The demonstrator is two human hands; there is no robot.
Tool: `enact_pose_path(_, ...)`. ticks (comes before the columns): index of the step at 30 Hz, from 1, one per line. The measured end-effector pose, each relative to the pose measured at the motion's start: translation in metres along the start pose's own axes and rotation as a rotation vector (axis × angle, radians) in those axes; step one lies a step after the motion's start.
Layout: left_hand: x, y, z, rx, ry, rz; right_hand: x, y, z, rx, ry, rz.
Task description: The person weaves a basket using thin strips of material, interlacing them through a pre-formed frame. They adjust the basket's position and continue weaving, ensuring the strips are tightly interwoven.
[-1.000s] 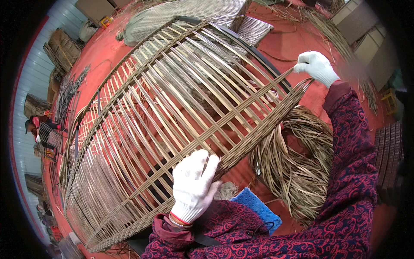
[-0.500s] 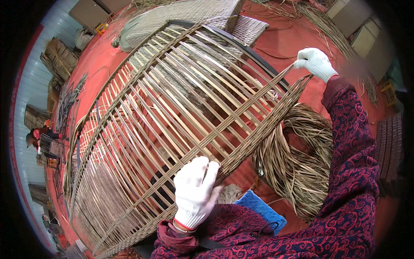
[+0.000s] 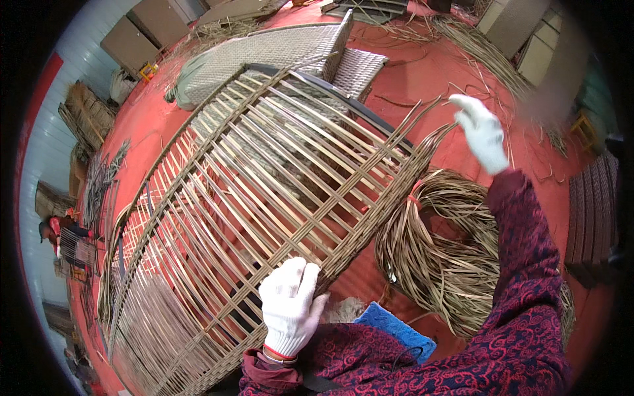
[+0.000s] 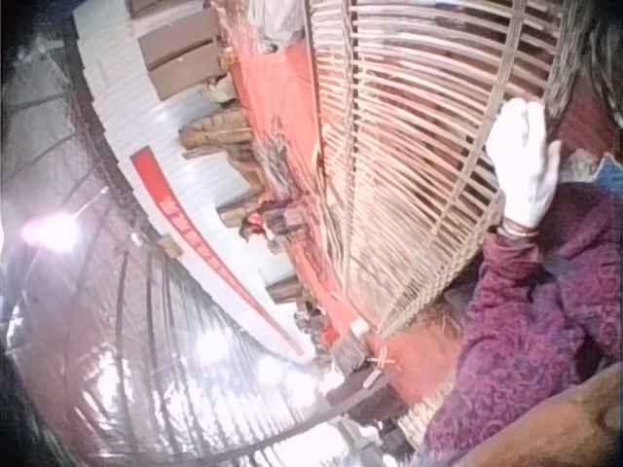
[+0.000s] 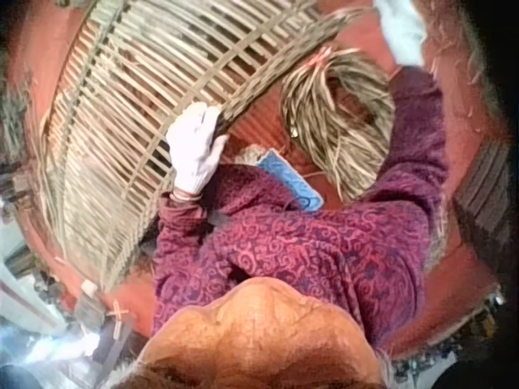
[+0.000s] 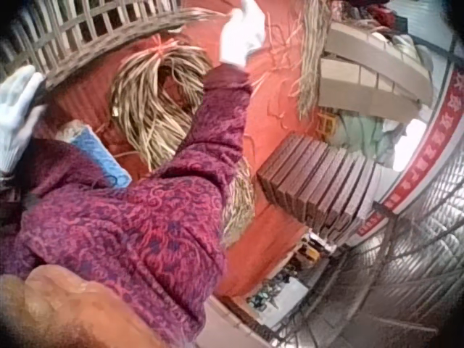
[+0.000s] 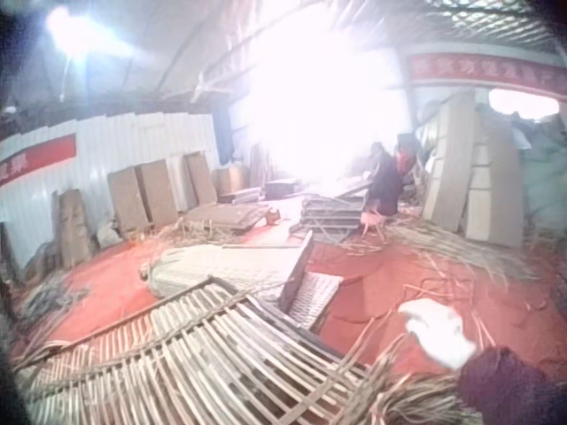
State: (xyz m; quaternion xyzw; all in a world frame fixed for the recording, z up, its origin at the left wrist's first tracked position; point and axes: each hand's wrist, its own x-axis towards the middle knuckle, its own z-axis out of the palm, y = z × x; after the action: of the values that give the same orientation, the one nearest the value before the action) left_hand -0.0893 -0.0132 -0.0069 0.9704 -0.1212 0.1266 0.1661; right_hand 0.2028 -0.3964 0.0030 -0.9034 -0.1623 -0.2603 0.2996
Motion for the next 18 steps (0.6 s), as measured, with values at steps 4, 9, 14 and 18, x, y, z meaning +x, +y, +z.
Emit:
enact_pose_path(4, -0.007, -0.005, -0.001, -0.017, 0.043, 0.028, -0.074, -0.061, 0.008, -0.305, 0.160, -0.301)
enact_pose_path(9, -0.038, -0.022, -0.018, 0.000, 0.018, 0.033, -0.141, -0.139, 0.029, -0.182, -0.006, -0.398)
enact_pose_path(14, -0.112, -0.052, -0.057, 0.071, -0.055, -0.054, -0.196, -0.254, 0.082, 0.285, -0.184, -0.590)
enact_pose_path(18, -0.175, -0.042, -0.091, 0.171, -0.014, -0.247, -0.206, -0.318, 0.082, 0.371, -0.515, -0.706)
